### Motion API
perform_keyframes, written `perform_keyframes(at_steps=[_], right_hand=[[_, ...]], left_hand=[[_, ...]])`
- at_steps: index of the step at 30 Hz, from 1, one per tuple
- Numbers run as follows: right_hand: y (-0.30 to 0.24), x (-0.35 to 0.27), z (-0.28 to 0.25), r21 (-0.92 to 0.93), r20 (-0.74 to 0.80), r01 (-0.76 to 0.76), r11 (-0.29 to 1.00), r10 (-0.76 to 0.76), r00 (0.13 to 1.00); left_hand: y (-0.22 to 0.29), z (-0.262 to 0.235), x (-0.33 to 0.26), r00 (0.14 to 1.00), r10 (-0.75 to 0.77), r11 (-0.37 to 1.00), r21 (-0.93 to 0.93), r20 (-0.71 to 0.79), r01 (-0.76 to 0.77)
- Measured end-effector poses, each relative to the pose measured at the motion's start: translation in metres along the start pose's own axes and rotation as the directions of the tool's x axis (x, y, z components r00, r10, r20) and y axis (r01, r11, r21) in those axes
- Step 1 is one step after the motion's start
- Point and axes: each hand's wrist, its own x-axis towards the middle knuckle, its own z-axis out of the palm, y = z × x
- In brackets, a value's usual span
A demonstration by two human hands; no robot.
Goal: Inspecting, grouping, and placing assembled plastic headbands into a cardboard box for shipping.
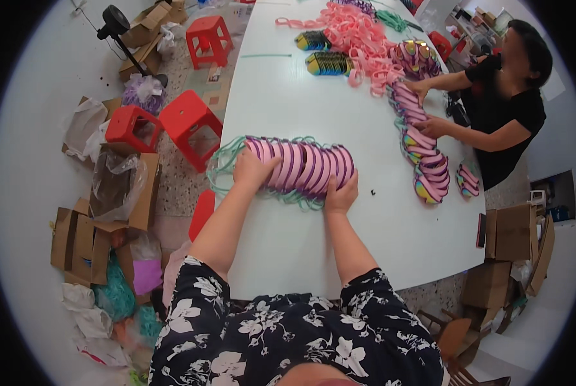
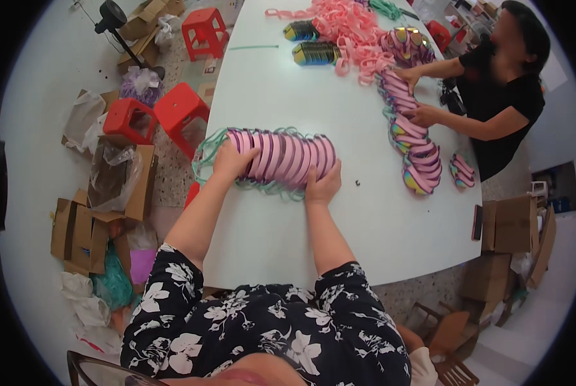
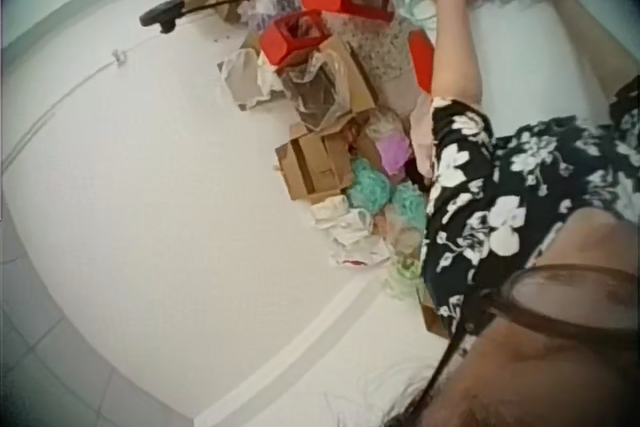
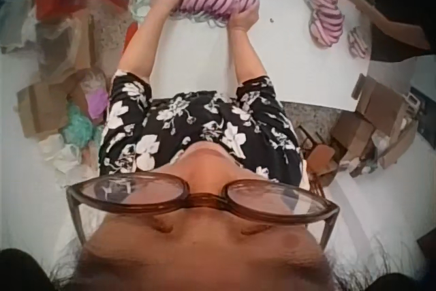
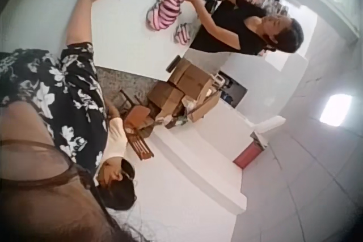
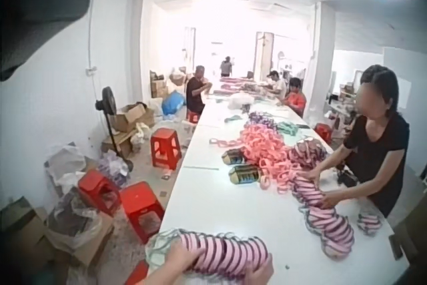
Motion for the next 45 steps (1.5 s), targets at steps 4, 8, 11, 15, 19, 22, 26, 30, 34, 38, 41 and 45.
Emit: perform_keyframes(at_steps=[4, 8, 11, 15, 19, 22, 26, 30, 34, 38, 41, 45], right_hand=[[0.001, -0.002, -0.006, -0.002, 0.004, -0.019, 1.0, 0.019, 1.0], [0.004, 0.001, -0.004, -0.02, -0.006, 0.019, 1.0, -0.019, 1.0], [0.006, 0.002, -0.003, -0.028, -0.02, 0.03, 0.999, -0.031, 0.999], [-0.004, 0.0, -0.006, 0.014, 0.001, -0.014, 1.0, 0.014, 1.0], [-0.01, -0.003, -0.008, 0.043, 0.01, -0.046, 0.998, 0.046, 0.999], [-0.004, -0.002, -0.006, 0.025, 0.025, -0.052, 0.998, 0.051, 0.998], [-0.004, -0.002, -0.005, 0.028, 0.054, -0.087, 0.996, 0.085, 0.995], [-0.004, -0.002, -0.006, 0.059, 0.069, -0.095, 0.994, 0.09, 0.993], [0.003, -0.005, -0.008, 0.093, 0.145, -0.185, 0.978, 0.171, 0.975], [0.014, -0.014, -0.03, 0.097, 0.147, -0.21, 0.973, 0.195, 0.97], [0.03, -0.021, -0.038, 0.083, 0.154, -0.131, 0.988, 0.117, 0.981], [0.033, -0.019, -0.04, 0.038, 0.122, -0.156, 0.987, 0.15, 0.981]], left_hand=[[0.0, 0.005, -0.008, 0.999, -0.012, 1.0, -0.001, -0.029, 0.012], [-0.008, 0.012, -0.009, 0.995, 0.043, 0.999, 0.001, -0.091, -0.043], [-0.014, 0.017, -0.01, 0.987, 0.077, 0.997, 0.017, -0.139, -0.075], [-0.024, 0.019, -0.017, 0.968, 0.116, 0.993, 0.02, -0.223, -0.114], [-0.034, 0.021, -0.019, 0.894, 0.272, 0.954, -0.023, -0.357, -0.299], [-0.04, 0.027, -0.015, 0.939, 0.199, 0.94, -0.217, -0.282, -0.264], [-0.029, 0.014, -0.009, 0.996, 0.08, 0.951, -0.303, 0.05, -0.061], [-0.011, 0.016, -0.012, 0.985, 0.096, 0.979, -0.193, 0.146, -0.066], [-0.001, 0.027, -0.031, 0.967, 0.097, 0.978, -0.205, 0.235, -0.048], [0.014, 0.029, -0.062, 0.949, 0.15, 0.962, -0.261, 0.276, -0.076], [0.008, 0.043, -0.072, 0.968, 0.155, 0.941, -0.329, 0.196, -0.084], [0.008, 0.054, -0.067, 0.983, 0.174, 0.933, -0.327, 0.054, -0.147]])
